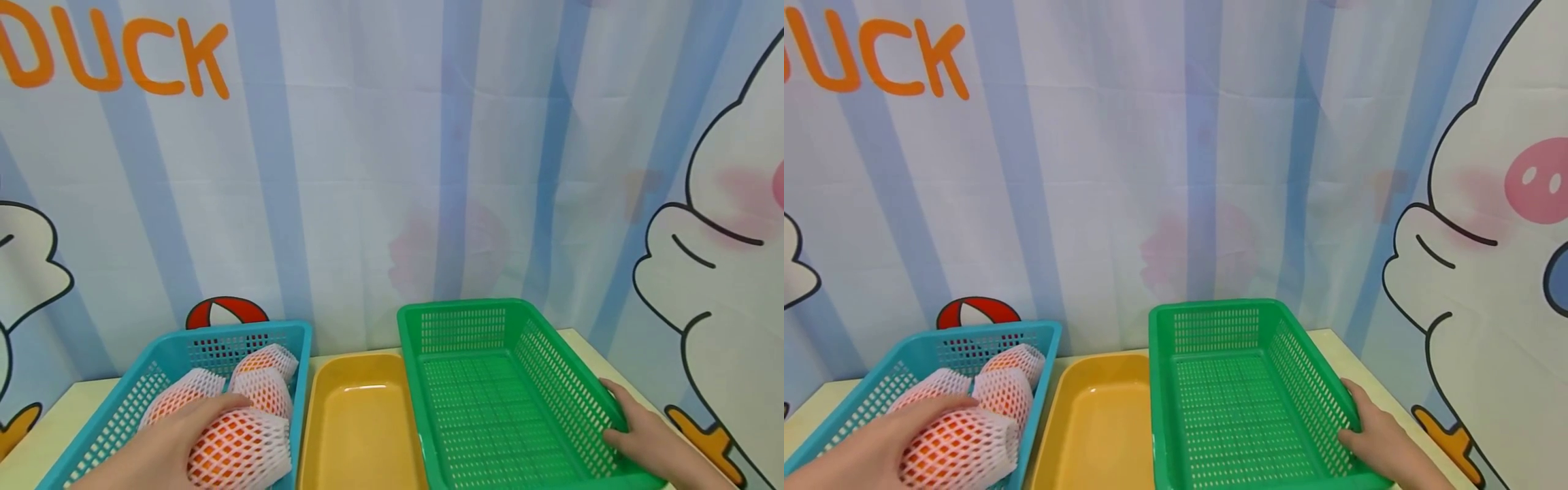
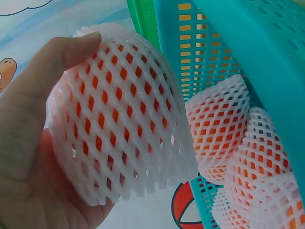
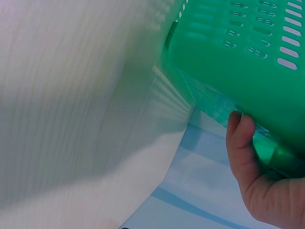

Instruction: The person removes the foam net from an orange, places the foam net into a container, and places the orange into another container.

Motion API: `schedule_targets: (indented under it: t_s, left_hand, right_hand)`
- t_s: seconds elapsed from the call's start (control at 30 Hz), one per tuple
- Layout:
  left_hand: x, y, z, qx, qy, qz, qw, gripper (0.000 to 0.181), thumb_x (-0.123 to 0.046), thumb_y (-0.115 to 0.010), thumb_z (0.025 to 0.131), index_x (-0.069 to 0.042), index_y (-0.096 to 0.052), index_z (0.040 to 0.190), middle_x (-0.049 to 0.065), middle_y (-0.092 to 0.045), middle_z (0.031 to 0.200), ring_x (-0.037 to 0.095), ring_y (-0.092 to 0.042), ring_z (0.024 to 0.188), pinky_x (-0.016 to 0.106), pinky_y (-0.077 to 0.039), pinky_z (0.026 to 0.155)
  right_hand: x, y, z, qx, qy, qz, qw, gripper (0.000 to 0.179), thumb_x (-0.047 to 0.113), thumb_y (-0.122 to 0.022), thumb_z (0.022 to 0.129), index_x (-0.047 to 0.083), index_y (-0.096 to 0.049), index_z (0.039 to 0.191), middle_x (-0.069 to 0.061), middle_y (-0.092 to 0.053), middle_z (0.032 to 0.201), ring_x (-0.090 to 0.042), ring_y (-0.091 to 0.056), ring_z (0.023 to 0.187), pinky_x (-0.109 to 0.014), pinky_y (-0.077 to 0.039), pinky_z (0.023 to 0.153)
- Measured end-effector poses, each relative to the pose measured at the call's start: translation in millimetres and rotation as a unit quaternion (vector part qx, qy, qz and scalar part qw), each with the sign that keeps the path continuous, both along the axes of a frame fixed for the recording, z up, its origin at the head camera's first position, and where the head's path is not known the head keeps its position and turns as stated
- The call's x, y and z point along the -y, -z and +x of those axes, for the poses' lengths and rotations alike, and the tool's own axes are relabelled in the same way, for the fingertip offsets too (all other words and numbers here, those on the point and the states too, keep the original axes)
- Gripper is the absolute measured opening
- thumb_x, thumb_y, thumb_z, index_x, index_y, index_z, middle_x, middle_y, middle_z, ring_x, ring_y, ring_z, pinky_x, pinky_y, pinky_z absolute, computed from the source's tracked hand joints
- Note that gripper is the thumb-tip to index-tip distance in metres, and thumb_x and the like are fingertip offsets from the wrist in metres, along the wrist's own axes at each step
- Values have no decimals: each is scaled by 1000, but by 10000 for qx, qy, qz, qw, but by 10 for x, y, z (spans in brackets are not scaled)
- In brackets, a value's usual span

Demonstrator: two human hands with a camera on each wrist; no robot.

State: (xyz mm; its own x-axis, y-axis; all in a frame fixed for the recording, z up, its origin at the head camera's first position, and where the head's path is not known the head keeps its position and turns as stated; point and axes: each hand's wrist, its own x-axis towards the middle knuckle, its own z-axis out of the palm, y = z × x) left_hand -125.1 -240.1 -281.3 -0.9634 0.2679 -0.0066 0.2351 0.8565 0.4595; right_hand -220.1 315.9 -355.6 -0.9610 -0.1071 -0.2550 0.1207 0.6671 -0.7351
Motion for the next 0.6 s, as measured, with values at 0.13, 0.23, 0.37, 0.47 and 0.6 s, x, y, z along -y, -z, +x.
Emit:
schedule_targets:
  t_s: [0.13,0.23,0.37,0.47,0.6]
  left_hand:
    - [-92,-20,-20,106,-153,41,9998,88,-51,-79,63,-15,-42,134,6,-52,125,24,-51,101,49,-50,71]
    - [-126,-8,-42,59,-107,34,9999,86,-52,-78,64,-16,-43,134,6,-52,125,24,-50,102,49,-50,71]
    - [-123,2,-74,-57,-36,24,10000,85,-52,-78,65,-15,-43,133,6,-52,124,24,-51,101,48,-50,71]
    - [-137,-18,-87,7,-68,98,9999,86,-52,-78,65,-17,-41,134,4,-51,125,21,-51,99,43,-50,71]
    - [-206,-66,-81,178,-89,292,9994,85,-51,-78,66,-19,-40,135,1,-50,126,19,-51,98,37,-49,71]
  right_hand:
    - [-41,-18,13,-28,23,23,10000,75,1,-51,86,-5,-3,144,-41,-40,116,-26,-59,70,-41,-49,59]
    - [-52,-30,16,-16,28,-7,10000,75,1,-51,86,-4,-3,144,-42,-38,119,-26,-59,72,-42,-49,60]
    - [-25,-40,23,-14,47,-77,10000,75,1,-51,86,-4,-5,144,-41,-39,118,-26,-58,70,-42,-48,59]
    - [3,-37,35,-27,107,-88,9999,74,1,-50,85,-3,-6,144,-38,-45,113,-27,-59,67,-42,-49,57]
    - [10,-34,30,-66,136,-22,9999,73,1,-50,85,-3,-6,144,-35,-49,109,-27,-59,66,-42,-49,56]
